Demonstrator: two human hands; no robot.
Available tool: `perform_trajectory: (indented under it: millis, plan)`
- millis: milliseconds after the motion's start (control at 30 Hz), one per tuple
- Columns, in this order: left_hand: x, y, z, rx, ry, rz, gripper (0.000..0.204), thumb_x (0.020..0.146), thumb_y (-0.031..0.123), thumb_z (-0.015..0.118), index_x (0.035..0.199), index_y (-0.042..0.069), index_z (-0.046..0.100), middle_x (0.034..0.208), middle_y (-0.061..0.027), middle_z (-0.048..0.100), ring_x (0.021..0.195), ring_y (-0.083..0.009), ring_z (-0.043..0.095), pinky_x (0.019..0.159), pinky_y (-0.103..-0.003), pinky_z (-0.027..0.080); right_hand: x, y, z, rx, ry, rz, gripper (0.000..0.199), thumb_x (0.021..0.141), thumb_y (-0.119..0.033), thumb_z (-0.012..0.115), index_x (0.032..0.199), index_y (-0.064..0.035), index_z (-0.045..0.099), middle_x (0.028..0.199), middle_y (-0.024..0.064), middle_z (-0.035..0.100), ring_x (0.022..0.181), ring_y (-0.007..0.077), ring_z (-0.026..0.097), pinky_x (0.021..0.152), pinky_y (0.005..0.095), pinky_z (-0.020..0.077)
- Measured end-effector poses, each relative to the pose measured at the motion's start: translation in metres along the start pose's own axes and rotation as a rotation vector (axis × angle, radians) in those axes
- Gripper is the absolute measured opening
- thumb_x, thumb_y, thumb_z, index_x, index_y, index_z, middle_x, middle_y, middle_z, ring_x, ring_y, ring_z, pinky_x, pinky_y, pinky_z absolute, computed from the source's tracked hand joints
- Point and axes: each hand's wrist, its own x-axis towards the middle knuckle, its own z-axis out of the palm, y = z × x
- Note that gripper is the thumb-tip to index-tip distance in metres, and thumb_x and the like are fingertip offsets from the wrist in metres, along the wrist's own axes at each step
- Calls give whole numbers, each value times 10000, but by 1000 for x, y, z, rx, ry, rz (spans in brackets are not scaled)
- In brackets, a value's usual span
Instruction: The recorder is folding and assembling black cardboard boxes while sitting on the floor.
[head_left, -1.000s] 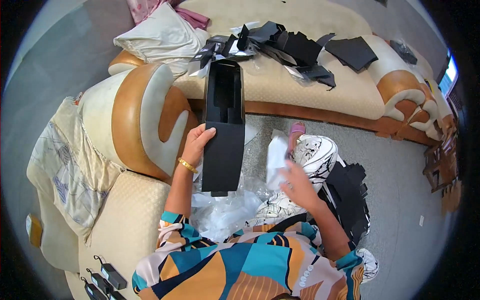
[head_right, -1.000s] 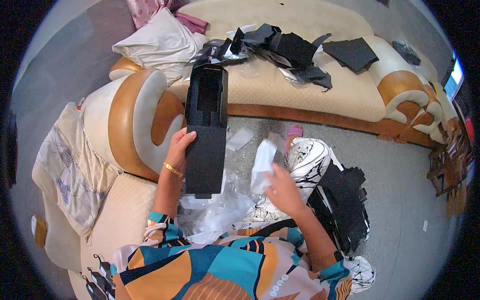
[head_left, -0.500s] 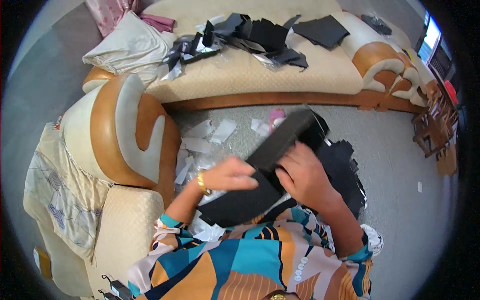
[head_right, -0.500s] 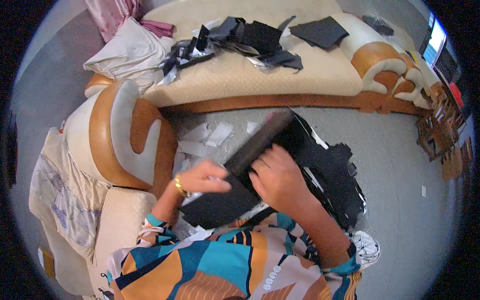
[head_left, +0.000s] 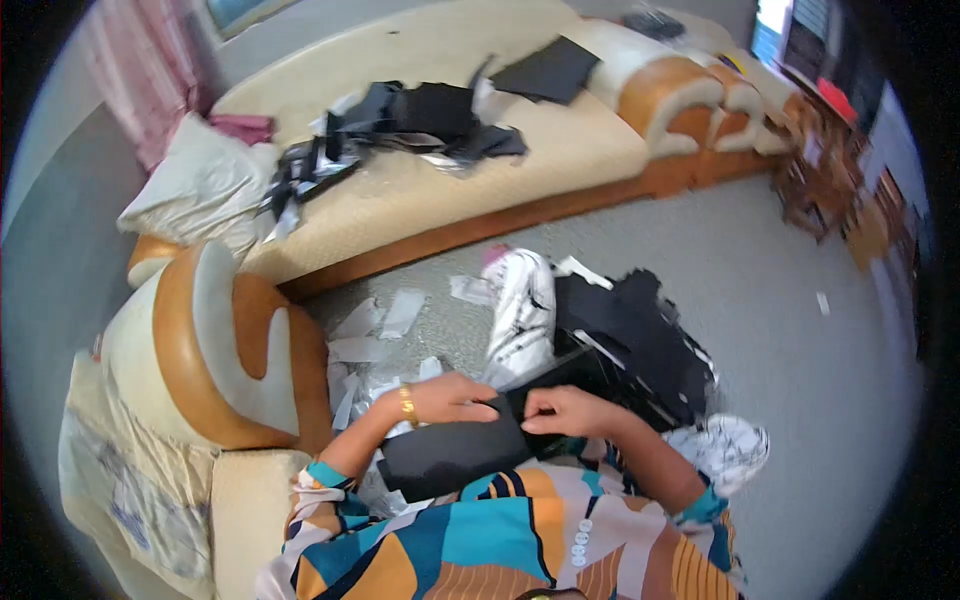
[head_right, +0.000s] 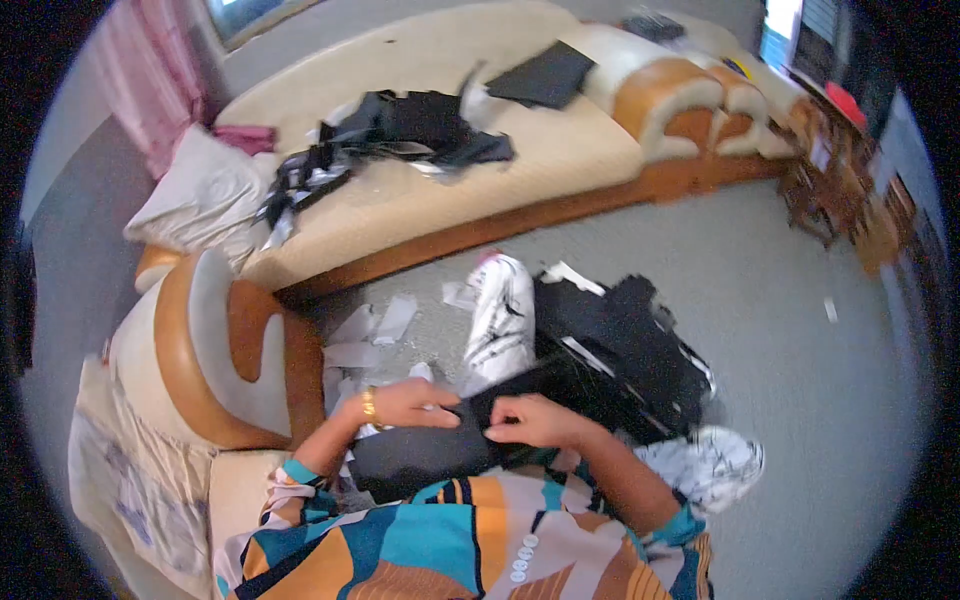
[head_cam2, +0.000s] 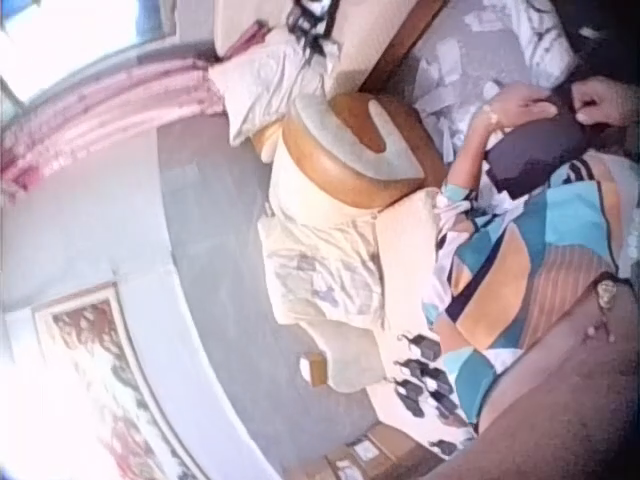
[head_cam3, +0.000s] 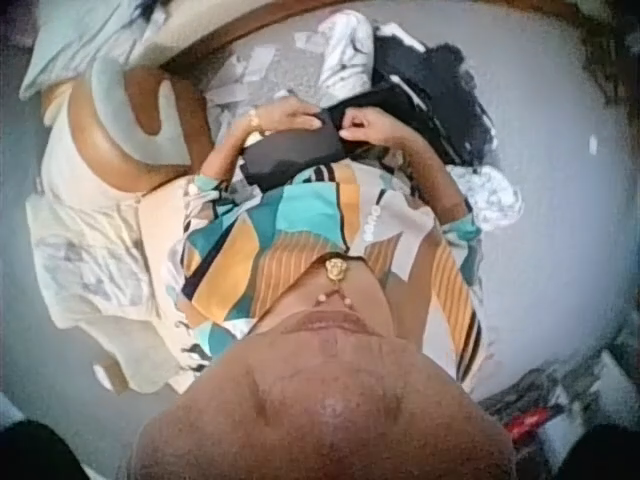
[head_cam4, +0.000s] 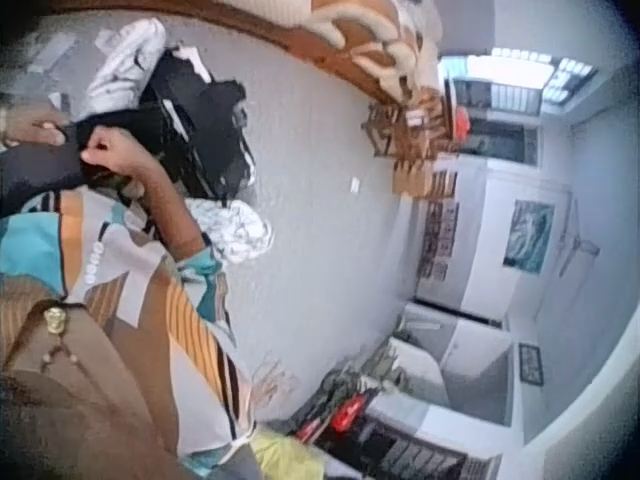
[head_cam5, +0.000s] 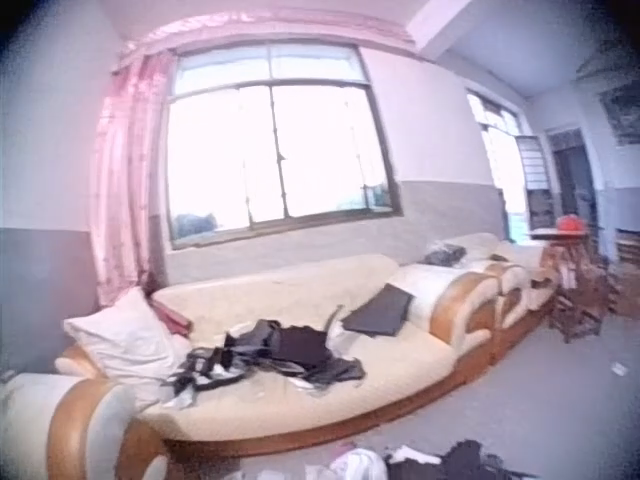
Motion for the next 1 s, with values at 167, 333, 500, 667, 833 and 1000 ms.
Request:
perform_trajectory:
  millis: [167,333,500,667,833,1000]
  plan:
    - [-10,41,-38,491,95,-92,580,721,396,617,1173,81,437,1071,-179,532,930,-355,523,766,-402,425,19,9,11,-241,-210,-214,483,794,-366,535,1075,23,485,1071,222,528,1003,360,500,856,396,398]
    - [15,59,-28,452,-45,52,699,690,341,659,1237,17,369,1096,-208,513,986,-368,500,809,-384,422,28,5,22,-447,-192,-104,426,745,-264,576,1039,35,501,998,238,534,970,356,508,835,415,400]
    - [50,36,8,547,119,33,546,766,277,599,1207,17,409,1055,-225,529,917,-372,535,744,-376,452,14,8,26,-531,-2,-105,307,674,-206,623,860,33,572,766,176,603,759,324,589,647,406,471]
    - [72,18,11,400,251,-66,279,845,213,494,1073,58,538,777,-230,571,737,-388,564,622,-390,456,13,13,42,-857,340,-410,108,647,-120,552,660,-19,588,594,109,586,575,260,597,525,355,459]
    - [79,14,3,330,256,-101,234,834,189,520,986,18,569,723,-239,546,666,-372,560,576,-346,434,13,8,42,-1013,364,-422,102,652,-126,547,648,-27,573,591,90,586,582,218,601,513,320,444]
    - [79,4,4,208,321,-52,255,850,216,520,997,11,559,665,-201,547,566,-242,554,559,-306,434,10,9,41,-1001,429,-454,91,658,-126,544,650,-38,565,588,78,583,570,203,593,536,306,431]
